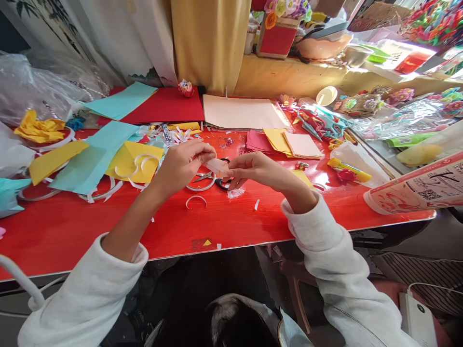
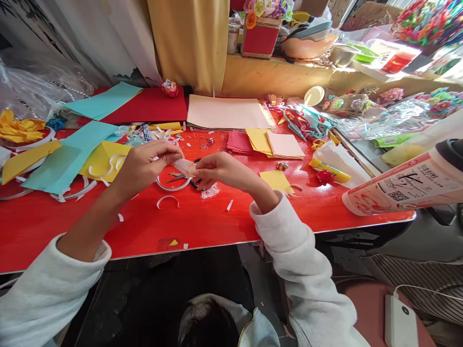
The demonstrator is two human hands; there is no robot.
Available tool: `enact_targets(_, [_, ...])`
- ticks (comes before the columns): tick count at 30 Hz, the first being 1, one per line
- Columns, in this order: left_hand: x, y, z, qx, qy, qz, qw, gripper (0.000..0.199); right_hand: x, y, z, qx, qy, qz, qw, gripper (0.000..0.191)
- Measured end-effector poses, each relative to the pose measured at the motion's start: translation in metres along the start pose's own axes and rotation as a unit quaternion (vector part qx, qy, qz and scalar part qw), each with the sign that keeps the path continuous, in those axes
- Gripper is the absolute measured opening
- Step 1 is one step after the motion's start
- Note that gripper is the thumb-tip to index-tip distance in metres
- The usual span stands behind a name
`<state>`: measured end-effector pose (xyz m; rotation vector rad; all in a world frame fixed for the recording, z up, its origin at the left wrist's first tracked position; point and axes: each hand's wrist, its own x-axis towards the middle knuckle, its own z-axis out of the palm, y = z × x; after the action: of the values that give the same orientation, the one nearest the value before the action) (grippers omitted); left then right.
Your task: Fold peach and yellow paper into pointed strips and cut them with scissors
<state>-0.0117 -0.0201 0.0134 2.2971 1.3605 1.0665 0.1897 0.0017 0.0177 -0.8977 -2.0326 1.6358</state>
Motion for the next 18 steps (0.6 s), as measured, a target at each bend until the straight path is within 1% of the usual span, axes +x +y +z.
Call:
enact_targets(3, [0.0001,0.0003,0.0006,0.011,0.001,0.013,1.0,0.016,0.0008,-0.0006,0.0024,0.04,-0.013,0.012,0.999,0.027])
enact_targets(5, [-0.0003,0.001,0.0011,0.008,0.0,0.019,1.0,0.018,0.0013,-0.0014,0.0038,0.055,-0.01,0.019,0.998,0.025])
enact_targets(9, [-0.0012,0.0012,0.0019,-0.008,-0.013,0.01,1.0,0.018,0.0009,-0.0036,0.0045,0.073,0.005,0.024,0.997,0.022])
enact_targets(12, [-0.0013,0.0002,0.0034,0.008,-0.016,0.009,1.0,0.016,0.0001,-0.004,0.0046,0.078,-0.007,0.018,0.997,0.021])
enact_targets(14, [-0.001,0.0002,0.0041,0.035,0.007,0.025,0.999,0.015,0.0001,-0.0035,0.0051,0.079,-0.012,0.014,0.997,0.023])
enact_targets(16, [-0.0012,0.0014,0.0039,0.064,0.059,0.05,0.995,0.013,0.0004,-0.0028,0.0058,0.082,0.0,0.005,0.997,0.024])
enact_targets(18, [-0.0023,0.0036,0.0027,0.09,0.113,0.071,0.987,0.012,0.001,-0.0021,0.0066,0.089,0.029,-0.01,0.996,0.026])
